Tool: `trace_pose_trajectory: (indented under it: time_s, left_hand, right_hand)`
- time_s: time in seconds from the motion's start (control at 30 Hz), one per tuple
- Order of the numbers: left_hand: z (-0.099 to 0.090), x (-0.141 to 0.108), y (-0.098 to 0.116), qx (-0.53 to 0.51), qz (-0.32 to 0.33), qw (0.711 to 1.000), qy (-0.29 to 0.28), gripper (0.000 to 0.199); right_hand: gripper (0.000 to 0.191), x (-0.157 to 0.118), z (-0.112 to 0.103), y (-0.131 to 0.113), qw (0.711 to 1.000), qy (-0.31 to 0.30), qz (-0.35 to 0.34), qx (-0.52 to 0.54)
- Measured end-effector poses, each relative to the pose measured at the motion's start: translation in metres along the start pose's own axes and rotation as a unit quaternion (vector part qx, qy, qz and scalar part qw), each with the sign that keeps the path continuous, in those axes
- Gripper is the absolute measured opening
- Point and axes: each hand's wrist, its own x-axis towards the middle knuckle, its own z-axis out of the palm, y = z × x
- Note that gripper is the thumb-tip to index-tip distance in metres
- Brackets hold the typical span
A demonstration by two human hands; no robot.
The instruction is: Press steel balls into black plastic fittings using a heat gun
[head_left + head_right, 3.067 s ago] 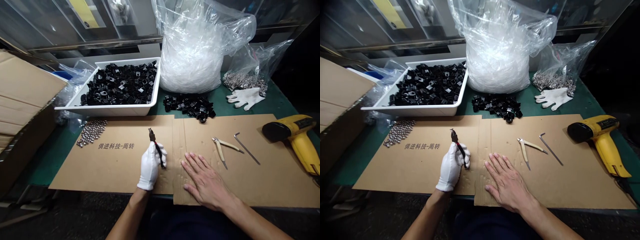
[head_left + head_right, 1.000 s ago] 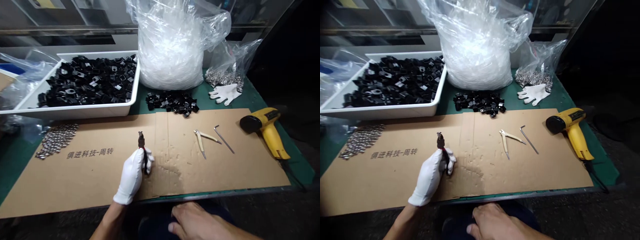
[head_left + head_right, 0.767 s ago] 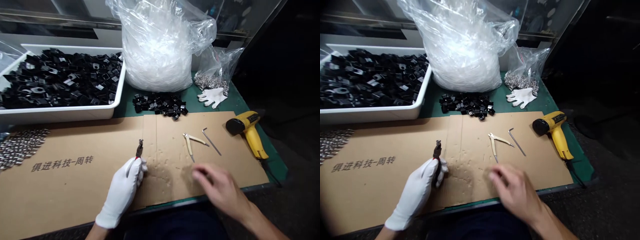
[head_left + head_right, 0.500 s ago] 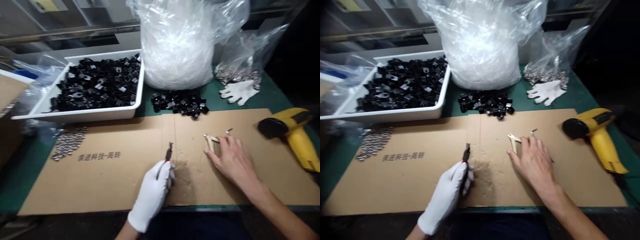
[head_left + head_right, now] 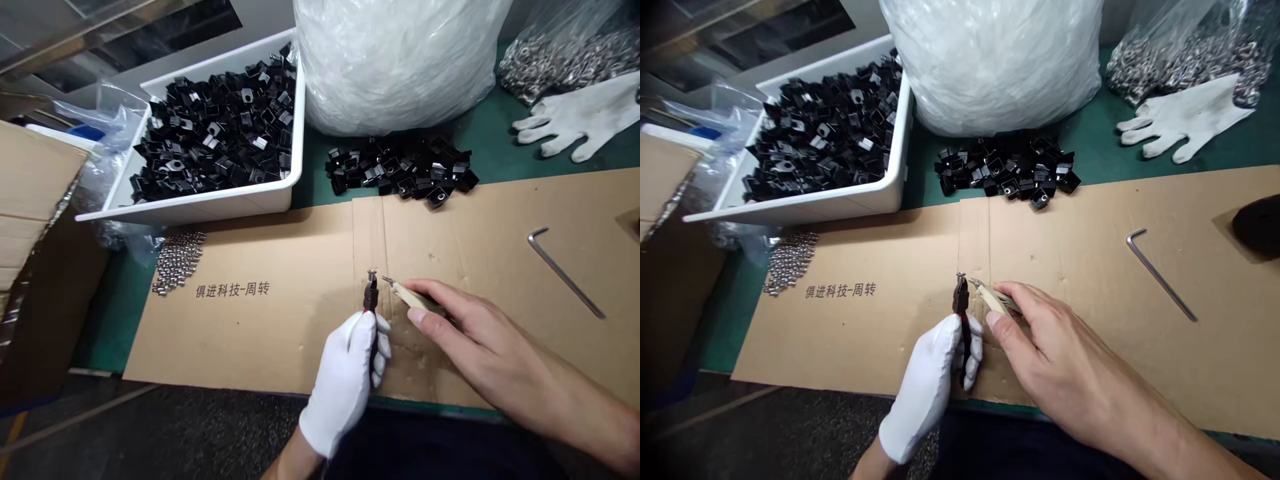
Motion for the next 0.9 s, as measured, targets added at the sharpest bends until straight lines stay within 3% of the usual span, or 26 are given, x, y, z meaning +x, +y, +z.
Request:
trace_pose_trajectory:
  time_s: [0.17, 0.47, 0.9]
  left_hand:
    - [0.0001, -0.0019, 0.0031, 0.015, 0.004, 1.0, -0.003, 0.044]
    - [0.0001, -0.002, 0.0009, 0.017, 0.007, 1.0, -0.01, 0.043]
    - [0.0005, -0.0028, 0.0003, 0.015, 0.01, 1.0, -0.008, 0.042]
  right_hand:
    - [0.031, 0.0076, -0.0049, -0.0087, 0.998, -0.03, 0.032, 0.04]
    - [0.019, 0.0095, -0.005, -0.0099, 0.998, -0.035, 0.02, 0.039]
    - [0.028, 0.0068, -0.0066, -0.0111, 0.997, -0.04, 0.017, 0.057]
